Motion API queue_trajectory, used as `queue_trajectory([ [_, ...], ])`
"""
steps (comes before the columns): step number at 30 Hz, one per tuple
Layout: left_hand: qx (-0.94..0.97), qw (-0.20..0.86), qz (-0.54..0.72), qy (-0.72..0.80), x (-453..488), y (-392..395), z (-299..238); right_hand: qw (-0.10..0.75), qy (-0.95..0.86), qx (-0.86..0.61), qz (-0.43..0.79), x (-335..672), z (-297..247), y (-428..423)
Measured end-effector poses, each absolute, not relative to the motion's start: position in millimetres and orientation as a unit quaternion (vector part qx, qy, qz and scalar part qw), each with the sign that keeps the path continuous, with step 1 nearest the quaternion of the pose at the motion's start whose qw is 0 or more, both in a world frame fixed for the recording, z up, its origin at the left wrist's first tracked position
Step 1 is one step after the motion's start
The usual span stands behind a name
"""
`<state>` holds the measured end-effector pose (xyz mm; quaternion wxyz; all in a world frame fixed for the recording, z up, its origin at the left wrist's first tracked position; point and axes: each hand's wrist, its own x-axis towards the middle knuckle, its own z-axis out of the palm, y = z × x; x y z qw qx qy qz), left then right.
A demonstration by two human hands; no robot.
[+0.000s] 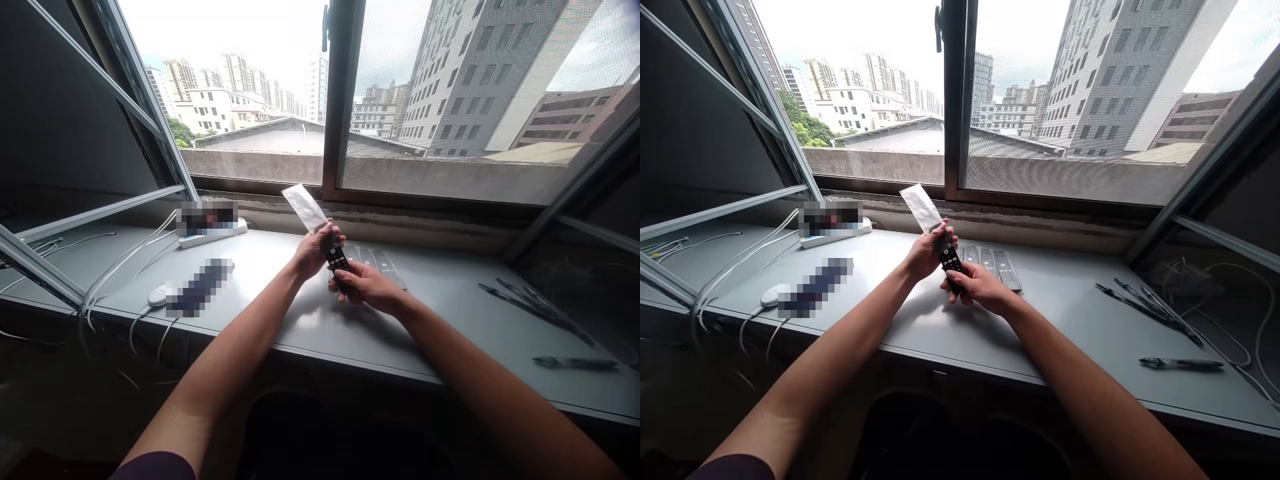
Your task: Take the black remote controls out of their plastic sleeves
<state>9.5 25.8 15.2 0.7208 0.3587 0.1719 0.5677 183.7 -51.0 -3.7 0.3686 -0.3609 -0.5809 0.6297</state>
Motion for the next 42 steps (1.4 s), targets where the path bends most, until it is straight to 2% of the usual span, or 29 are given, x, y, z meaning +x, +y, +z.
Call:
queue_trajectory([
  [6,0.400,0.760,0.478,0.185,13.5,18.3,8.9,0.437,-0.527,-0.363,0.632,183.9,-7.4,-43.4],
  [16,0.399,0.717,0.540,0.188,6.2,26.6,13.9,0.305,-0.570,-0.362,0.671,190.9,-3.4,-47.2],
  [22,0.302,0.743,0.573,0.168,-0.9,32.3,21.0,0.304,-0.586,-0.339,0.670,189.9,-12.0,-44.7],
  [26,0.225,0.739,0.615,0.158,-3.6,37.6,21.9,0.274,-0.588,-0.333,0.684,190.2,-17.9,-42.8],
  [30,0.224,0.751,0.604,0.147,-0.8,36.6,23.1,0.258,-0.584,-0.332,0.694,188.4,-19.5,-44.6],
  [34,0.261,0.745,0.600,0.129,5.8,31.8,22.3,0.280,-0.568,-0.326,0.702,182.3,-19.5,-47.9],
  [42,0.353,0.739,0.552,0.159,14.8,21.1,16.7,0.399,-0.535,-0.314,0.675,176.1,-23.5,-43.2],
])
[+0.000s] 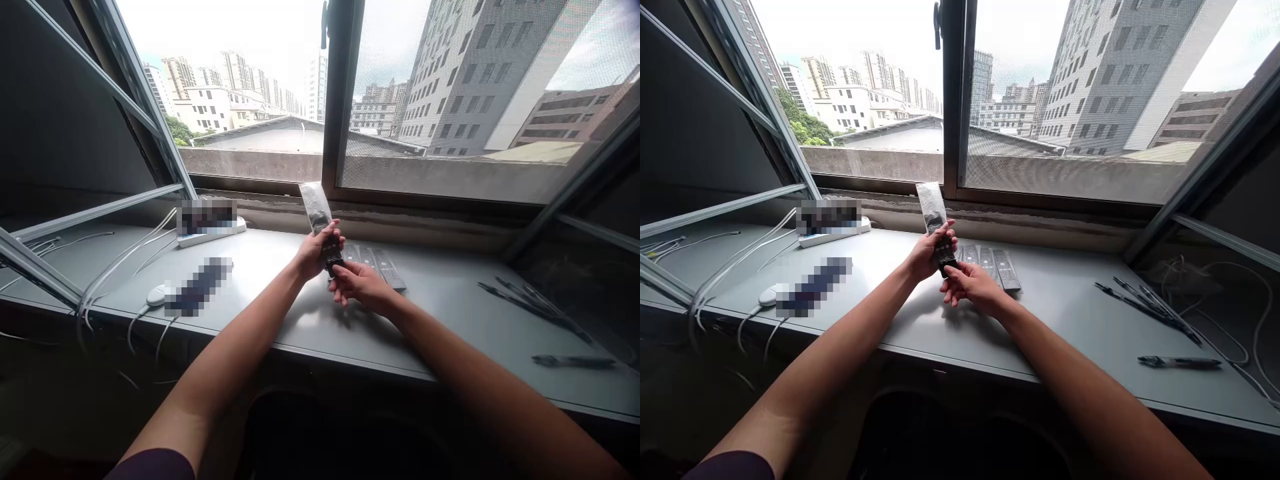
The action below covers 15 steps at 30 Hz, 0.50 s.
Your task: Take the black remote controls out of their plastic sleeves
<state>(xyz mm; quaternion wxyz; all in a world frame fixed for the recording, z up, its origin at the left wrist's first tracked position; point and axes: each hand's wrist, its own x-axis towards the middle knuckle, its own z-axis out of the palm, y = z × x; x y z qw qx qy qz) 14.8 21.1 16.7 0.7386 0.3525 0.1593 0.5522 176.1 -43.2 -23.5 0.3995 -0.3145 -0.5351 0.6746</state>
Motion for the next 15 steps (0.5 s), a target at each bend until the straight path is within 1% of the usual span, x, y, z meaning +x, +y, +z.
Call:
queue_trajectory([
  [3,0.356,0.741,0.541,0.178,15.7,19.8,16.3,0.403,-0.535,-0.319,0.670,177.9,-22.1,-42.3],
  [5,0.340,0.742,0.549,0.180,14.1,21.5,17.0,0.389,-0.539,-0.325,0.673,179.1,-19.9,-43.4],
  [11,0.230,0.720,0.629,0.183,-1.8,36.4,23.1,0.300,-0.556,-0.337,0.698,180.1,-14.8,-48.8],
  [13,0.212,0.720,0.637,0.175,-5.6,39.0,24.8,0.292,-0.554,-0.336,0.704,178.7,-15.0,-49.8],
  [15,0.215,0.728,0.631,0.159,-5.0,38.4,25.2,0.303,-0.545,-0.337,0.706,176.6,-16.3,-50.0],
])
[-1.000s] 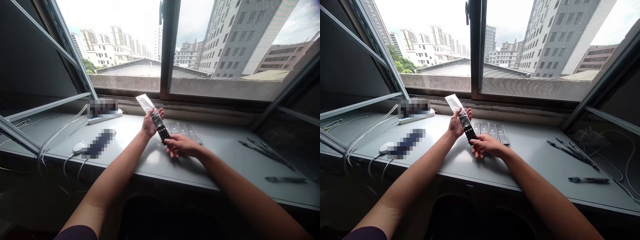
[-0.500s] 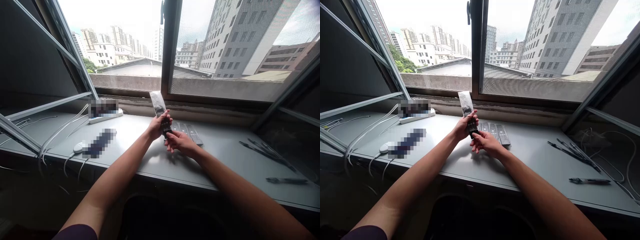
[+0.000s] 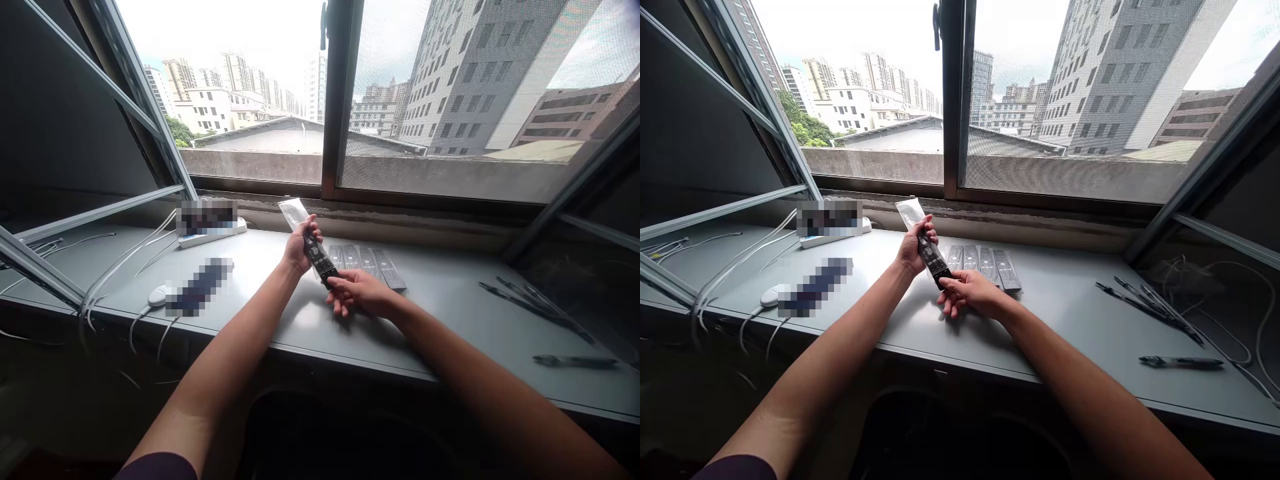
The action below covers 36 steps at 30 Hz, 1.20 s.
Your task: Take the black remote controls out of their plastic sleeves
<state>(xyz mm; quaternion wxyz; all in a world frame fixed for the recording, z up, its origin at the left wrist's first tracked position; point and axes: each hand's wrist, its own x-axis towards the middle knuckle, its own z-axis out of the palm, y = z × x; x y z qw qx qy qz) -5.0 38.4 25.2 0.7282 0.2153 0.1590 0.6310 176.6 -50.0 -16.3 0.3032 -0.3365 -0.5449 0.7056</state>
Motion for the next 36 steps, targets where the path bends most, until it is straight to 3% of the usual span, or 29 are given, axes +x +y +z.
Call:
queue_trajectory([
  [10,0.305,0.730,0.578,0.199,18.2,23.9,17.0,0.391,-0.516,-0.338,0.683,176.2,-20.7,-44.5],
  [24,0.144,0.710,0.665,0.181,-16.4,51.6,23.3,0.301,-0.552,-0.337,0.700,181.4,-22.7,-45.4],
  [36,0.184,0.708,0.660,0.171,-2.9,49.2,16.5,0.335,-0.535,-0.337,0.699,173.1,-19.4,-51.7],
])
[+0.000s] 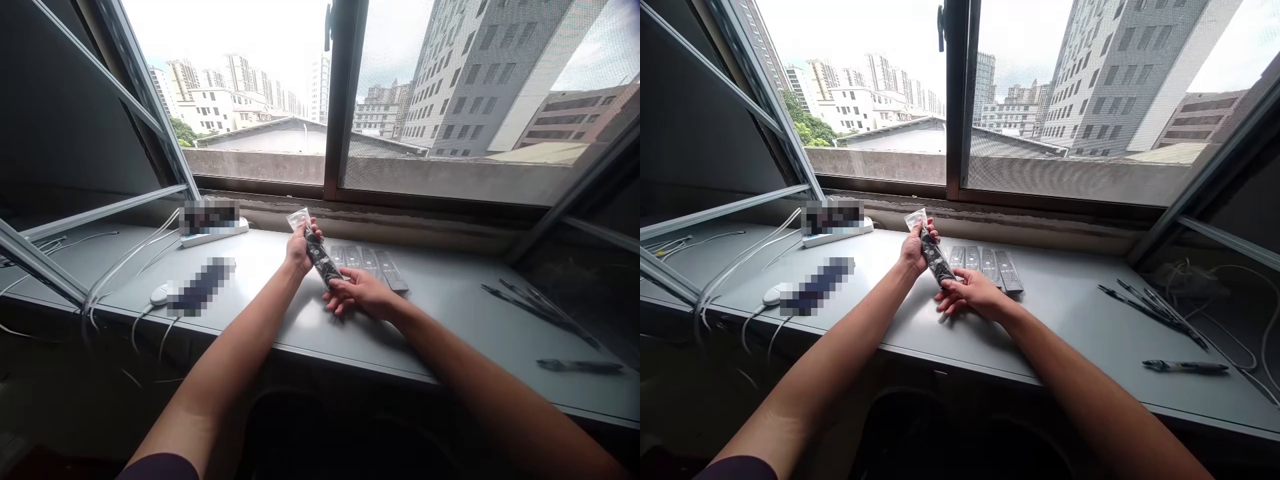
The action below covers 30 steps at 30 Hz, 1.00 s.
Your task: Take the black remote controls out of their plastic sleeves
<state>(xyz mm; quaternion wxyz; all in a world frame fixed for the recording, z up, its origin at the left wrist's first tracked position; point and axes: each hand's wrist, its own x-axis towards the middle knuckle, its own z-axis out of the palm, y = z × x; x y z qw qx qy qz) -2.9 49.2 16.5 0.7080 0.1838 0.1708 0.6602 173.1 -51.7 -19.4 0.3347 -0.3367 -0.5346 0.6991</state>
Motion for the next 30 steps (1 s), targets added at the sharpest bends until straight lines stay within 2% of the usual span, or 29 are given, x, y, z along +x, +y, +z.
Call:
queue_trajectory([
  [10,0.238,0.655,0.680,0.227,6.9,43.6,14.0,0.368,-0.534,-0.336,0.683,170.6,-21.1,-51.3],
  [21,0.280,0.658,0.656,0.241,13.5,41.7,7.4,0.408,-0.528,-0.355,0.655,169.3,-23.5,-43.6],
  [30,0.307,0.666,0.631,0.252,19.6,37.3,5.2,0.401,-0.518,-0.388,0.649,168.8,-18.3,-43.9],
])
